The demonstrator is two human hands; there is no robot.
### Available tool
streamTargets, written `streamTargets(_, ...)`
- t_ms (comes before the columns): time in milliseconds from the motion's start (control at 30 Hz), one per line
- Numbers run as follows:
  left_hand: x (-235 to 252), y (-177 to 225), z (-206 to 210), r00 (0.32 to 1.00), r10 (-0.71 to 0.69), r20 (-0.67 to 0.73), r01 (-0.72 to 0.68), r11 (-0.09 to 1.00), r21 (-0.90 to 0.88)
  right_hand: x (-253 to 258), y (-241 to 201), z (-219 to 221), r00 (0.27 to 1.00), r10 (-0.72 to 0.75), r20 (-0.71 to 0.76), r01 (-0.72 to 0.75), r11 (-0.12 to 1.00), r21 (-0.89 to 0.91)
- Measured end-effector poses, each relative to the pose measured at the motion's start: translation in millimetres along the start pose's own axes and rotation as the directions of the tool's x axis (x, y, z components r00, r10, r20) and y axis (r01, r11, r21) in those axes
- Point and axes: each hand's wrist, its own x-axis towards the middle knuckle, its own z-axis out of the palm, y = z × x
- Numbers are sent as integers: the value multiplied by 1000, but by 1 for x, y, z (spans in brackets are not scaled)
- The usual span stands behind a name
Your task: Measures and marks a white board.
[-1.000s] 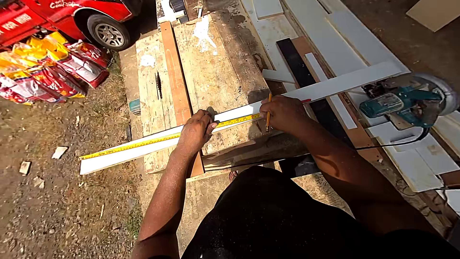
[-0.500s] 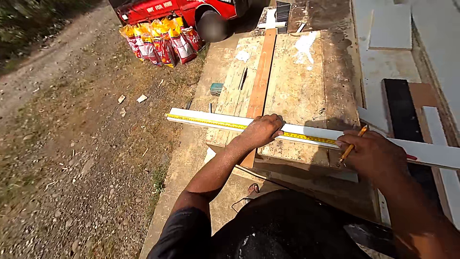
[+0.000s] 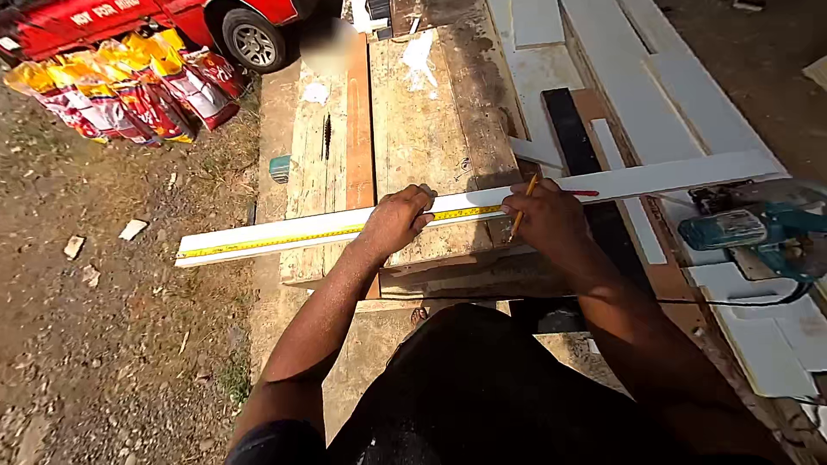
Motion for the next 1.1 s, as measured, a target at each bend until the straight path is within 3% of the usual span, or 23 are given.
streamTargets(200, 27, 8, 26, 997, -64, -34, 60, 991, -121, -16, 17, 24, 992, -33, -119, 26, 998, -64)
streamTargets(567, 26, 9, 27, 993, -113, -30, 109, 988, -108, -42, 38, 45, 931, 85, -355, -100, 995, -24)
streamTargets(767, 25, 10, 28, 993, -108, -38, 103, 988, -112, -50, 27, 50, 919, 137, -370, -142, 990, 14)
streamTargets(900, 25, 10, 28, 993, -112, -37, 108, 989, -101, -50, 19, 33, 853, 49, -520, 70, 976, 206)
streamTargets(1000, 25, 9, 28, 992, -124, -20, 121, 987, -107, -37, 5, 12, 886, -14, -463, 299, 782, 548)
streamTargets(1100, 25, 8, 28, 992, -120, -26, 117, 987, -108, -12, 0, 12, 968, -103, -230, 252, 443, 860)
